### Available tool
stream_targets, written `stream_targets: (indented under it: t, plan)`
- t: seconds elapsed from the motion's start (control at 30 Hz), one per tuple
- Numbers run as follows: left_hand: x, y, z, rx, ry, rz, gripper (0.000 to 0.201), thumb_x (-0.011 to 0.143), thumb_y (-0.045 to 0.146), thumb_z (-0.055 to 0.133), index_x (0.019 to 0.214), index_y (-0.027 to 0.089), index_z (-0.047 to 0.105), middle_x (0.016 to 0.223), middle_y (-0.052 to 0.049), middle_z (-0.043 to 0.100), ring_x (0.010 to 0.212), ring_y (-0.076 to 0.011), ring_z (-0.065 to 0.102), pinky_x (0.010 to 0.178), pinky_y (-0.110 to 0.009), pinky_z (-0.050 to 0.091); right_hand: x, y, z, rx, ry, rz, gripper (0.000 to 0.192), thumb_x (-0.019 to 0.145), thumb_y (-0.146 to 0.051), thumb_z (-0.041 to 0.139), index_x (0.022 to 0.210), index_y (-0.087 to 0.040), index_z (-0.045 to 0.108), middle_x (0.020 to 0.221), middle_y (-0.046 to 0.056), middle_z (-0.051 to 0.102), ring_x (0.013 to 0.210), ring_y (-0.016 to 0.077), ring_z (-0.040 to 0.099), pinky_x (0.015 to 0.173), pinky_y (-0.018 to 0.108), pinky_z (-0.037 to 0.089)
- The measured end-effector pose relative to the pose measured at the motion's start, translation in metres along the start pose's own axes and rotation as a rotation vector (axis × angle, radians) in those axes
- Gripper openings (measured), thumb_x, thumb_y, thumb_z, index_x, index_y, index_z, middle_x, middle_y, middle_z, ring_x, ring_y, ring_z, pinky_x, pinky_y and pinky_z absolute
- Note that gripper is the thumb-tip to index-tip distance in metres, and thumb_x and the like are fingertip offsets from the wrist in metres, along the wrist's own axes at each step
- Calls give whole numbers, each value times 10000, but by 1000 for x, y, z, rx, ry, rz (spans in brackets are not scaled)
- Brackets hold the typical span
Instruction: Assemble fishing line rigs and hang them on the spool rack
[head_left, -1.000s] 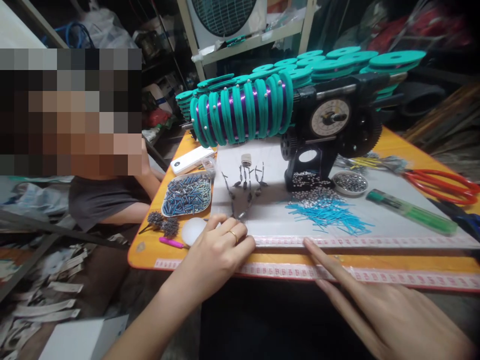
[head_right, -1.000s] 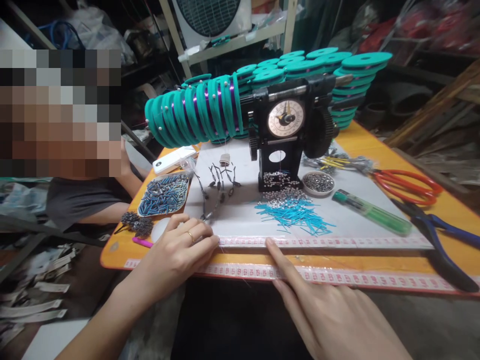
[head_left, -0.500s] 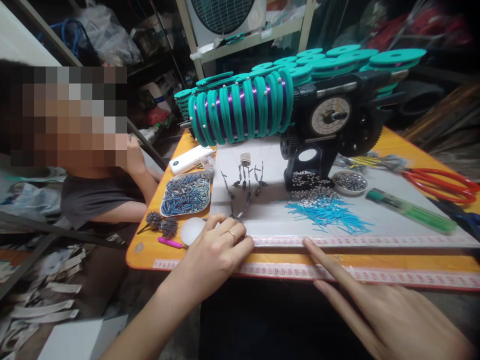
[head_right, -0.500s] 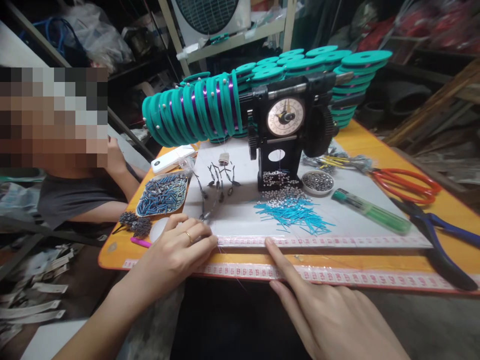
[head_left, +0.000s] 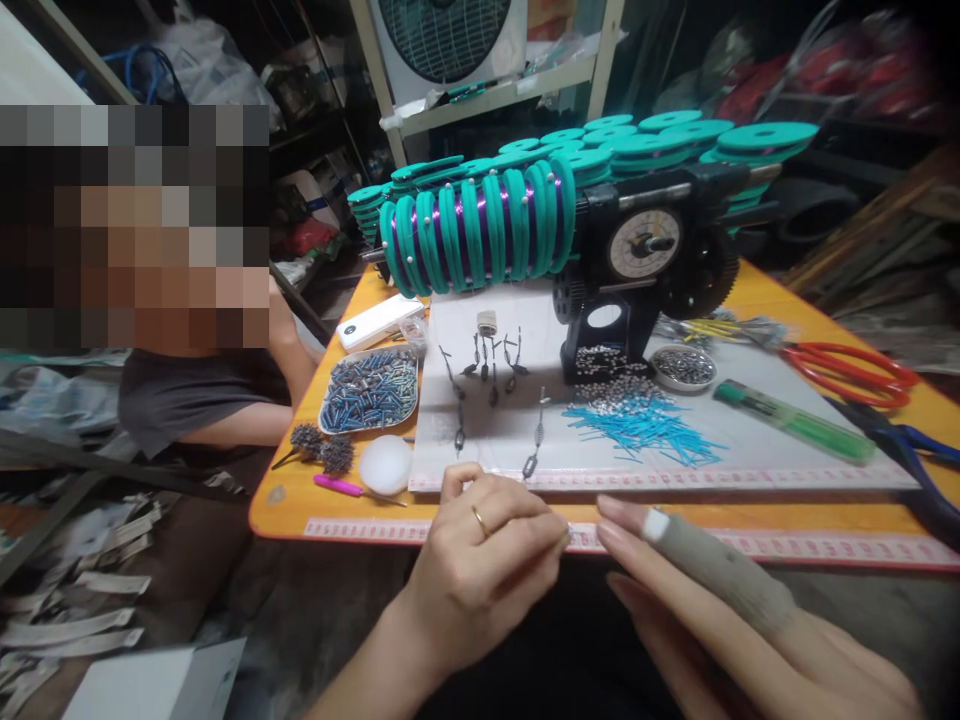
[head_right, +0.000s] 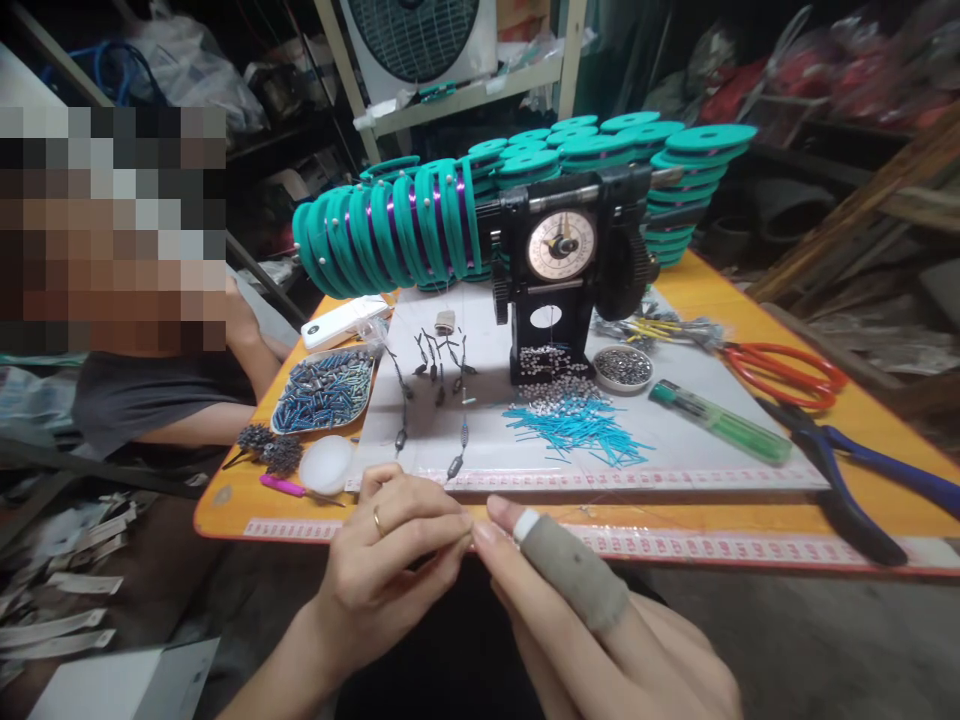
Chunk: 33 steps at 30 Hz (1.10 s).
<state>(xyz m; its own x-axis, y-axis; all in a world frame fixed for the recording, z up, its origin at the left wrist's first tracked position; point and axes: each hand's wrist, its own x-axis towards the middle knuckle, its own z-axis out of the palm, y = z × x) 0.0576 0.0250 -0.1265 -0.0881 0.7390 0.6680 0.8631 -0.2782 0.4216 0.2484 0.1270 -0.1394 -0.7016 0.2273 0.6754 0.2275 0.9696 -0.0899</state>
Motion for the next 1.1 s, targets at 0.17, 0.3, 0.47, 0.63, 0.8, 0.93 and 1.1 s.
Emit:
stream_targets:
  t: [0.17,0.3,0.47,0.63,0.8,0.93,1.1]
  plan:
    - [-7,8,15,-52,96,-25,93,911,97,658,959,177,658,879,1,744,1028,-173,682,917,-360,406,0,6,8,-21,-35,-17,285,976,-205,520,1252,-179,582,1128,-4,712,1026,55,689,982,145,500]
    - [-10,8,14,-47,104,-20,99,910,100,657,962,184,662,882,-1,748,1069,-192,671,941,-377,419,-4,0,8,35,15,51,259,939,-165,583,1197,-189,586,1007,-16,718,952,42,688,958,145,500]
    - [-14,8,14,-17,113,-75,70,920,164,666,948,199,720,870,-50,668,879,-180,616,791,-349,503,1,-8,9,104,25,109,158,953,-206,558,1108,-210,590,900,-30,697,743,15,667,749,122,505]
    - [-23,8,18,-148,86,-134,111,937,126,643,1019,164,708,823,-58,704,771,-163,631,690,-299,541,6,-12,19,66,64,109,105,946,-194,557,1049,-193,571,813,-15,668,628,31,635,637,149,487]
    - [-27,12,21,-337,93,-324,205,890,87,696,1068,177,743,945,-46,789,852,-156,742,811,-240,593,5,-15,29,102,108,118,95,940,-168,561,1033,-182,575,811,-17,671,616,21,630,633,142,489]
    - [-26,18,25,-469,137,-569,256,818,71,760,1029,214,774,950,-2,799,835,-129,759,810,-179,600,4,-14,30,149,96,136,128,928,-162,581,1055,-176,580,865,-10,684,697,20,655,696,124,510]
    - [-26,20,31,-601,204,-682,223,798,64,753,973,201,776,888,-6,795,806,-134,763,764,-173,614,1,-9,29,238,35,163,162,927,-181,582,1089,-183,567,815,-17,642,604,4,593,602,102,485]
